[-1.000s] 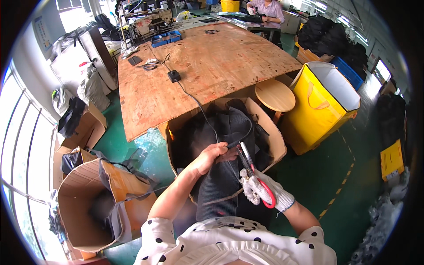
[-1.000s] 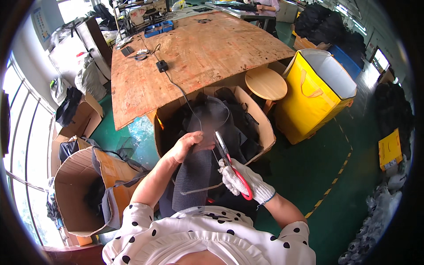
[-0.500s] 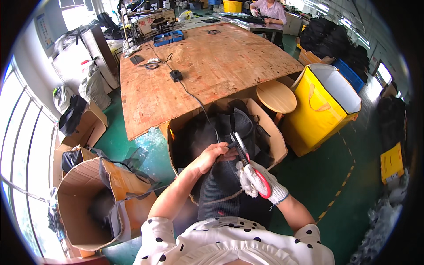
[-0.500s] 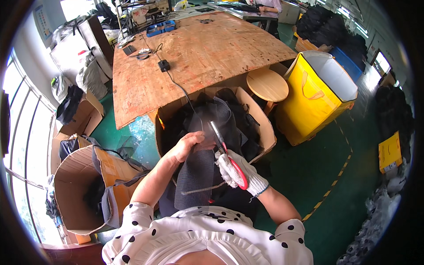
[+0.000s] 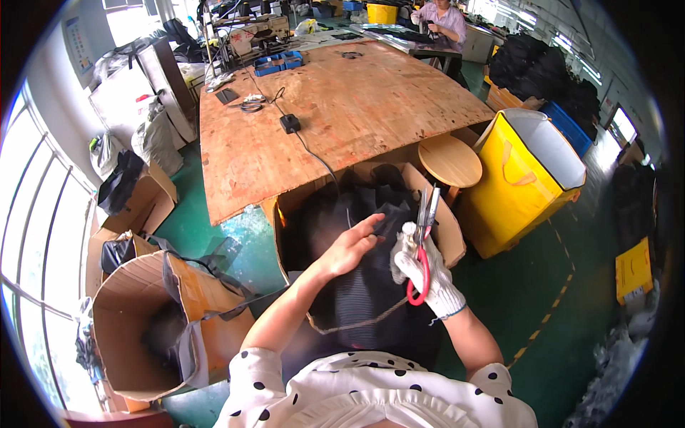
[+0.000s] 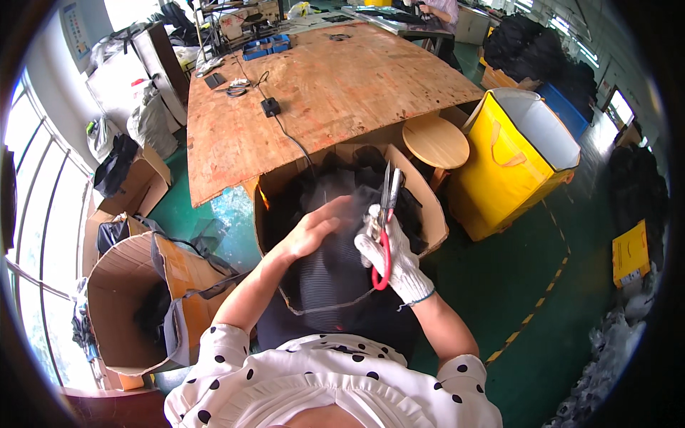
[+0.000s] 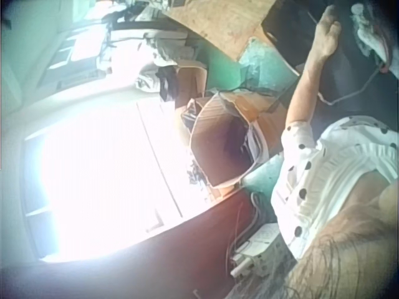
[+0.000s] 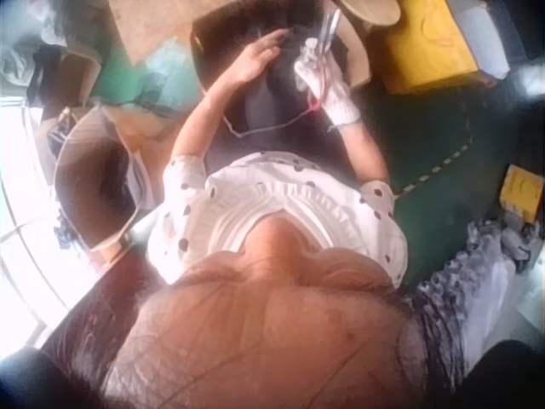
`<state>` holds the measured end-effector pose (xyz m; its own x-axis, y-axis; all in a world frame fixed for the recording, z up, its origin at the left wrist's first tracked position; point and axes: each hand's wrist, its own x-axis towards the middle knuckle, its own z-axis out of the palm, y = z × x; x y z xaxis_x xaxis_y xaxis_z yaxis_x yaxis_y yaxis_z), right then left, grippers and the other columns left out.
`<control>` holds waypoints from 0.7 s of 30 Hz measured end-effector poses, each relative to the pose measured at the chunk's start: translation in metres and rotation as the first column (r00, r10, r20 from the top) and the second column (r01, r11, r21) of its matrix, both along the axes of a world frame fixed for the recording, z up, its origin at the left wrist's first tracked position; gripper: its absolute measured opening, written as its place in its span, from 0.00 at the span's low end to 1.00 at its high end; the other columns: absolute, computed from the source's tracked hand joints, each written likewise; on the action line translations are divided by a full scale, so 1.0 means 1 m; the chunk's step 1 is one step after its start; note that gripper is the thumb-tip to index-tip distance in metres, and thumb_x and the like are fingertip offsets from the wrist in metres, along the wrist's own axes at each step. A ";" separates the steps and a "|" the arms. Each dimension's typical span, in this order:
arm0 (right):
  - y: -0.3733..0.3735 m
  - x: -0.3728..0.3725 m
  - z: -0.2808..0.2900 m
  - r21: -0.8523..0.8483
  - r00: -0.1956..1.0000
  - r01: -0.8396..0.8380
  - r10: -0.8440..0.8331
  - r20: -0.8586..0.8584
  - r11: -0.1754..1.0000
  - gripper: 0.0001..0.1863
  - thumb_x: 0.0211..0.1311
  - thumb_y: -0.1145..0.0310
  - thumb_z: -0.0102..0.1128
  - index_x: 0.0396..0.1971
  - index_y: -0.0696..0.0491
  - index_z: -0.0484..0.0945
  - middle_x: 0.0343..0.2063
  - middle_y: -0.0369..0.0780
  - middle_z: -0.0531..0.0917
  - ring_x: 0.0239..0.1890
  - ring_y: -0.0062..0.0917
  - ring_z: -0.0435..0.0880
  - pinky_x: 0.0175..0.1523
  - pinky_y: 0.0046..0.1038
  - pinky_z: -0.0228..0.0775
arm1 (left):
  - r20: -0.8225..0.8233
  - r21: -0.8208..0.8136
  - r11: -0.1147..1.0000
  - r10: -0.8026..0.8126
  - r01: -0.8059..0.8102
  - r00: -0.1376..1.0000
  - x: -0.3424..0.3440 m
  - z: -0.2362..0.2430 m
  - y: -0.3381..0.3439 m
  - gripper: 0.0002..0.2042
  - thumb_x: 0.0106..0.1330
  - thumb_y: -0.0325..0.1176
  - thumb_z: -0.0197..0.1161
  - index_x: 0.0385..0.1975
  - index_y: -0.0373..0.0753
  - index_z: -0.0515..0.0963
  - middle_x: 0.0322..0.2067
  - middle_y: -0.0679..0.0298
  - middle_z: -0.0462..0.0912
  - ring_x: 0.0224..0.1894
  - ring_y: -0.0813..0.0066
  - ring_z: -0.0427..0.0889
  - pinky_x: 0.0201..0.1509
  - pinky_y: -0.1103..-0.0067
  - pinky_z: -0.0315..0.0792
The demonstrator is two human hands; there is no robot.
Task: The person trims the edges of mesh fabric pieces one by one using shears, picking each piece from a box.
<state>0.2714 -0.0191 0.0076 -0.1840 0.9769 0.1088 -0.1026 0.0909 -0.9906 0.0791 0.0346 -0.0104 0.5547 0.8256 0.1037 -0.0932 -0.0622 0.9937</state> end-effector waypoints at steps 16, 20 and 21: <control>0.056 0.051 0.006 -0.100 0.579 -0.189 0.028 -0.815 0.977 0.12 0.66 0.68 0.47 0.47 0.51 0.69 0.29 0.29 0.72 0.29 0.12 0.70 0.28 0.15 0.62 | -0.525 0.622 0.779 0.343 0.076 0.779 -0.057 0.029 -0.034 0.15 0.53 0.37 0.66 0.37 0.38 0.74 0.32 0.58 0.78 0.37 0.61 0.78 0.42 0.69 0.68; 0.061 0.054 0.006 -0.080 0.651 -0.130 0.024 -0.758 0.988 0.13 0.66 0.62 0.49 0.45 0.53 0.71 0.29 0.31 0.75 0.27 0.14 0.72 0.27 0.17 0.64 | -0.418 0.908 0.368 0.791 0.200 0.446 -0.045 0.057 -0.046 0.16 0.45 0.39 0.68 0.31 0.41 0.72 0.23 0.65 0.70 0.31 0.67 0.74 0.41 0.72 0.62; 0.059 0.047 0.021 -0.189 0.629 0.002 -0.148 -0.763 0.982 0.10 0.65 0.63 0.50 0.39 0.53 0.71 0.24 0.30 0.73 0.22 0.13 0.71 0.23 0.17 0.64 | -0.397 0.912 0.327 0.856 0.247 0.330 -0.043 0.062 -0.050 0.18 0.45 0.39 0.68 0.33 0.41 0.71 0.22 0.65 0.69 0.30 0.67 0.73 0.41 0.72 0.61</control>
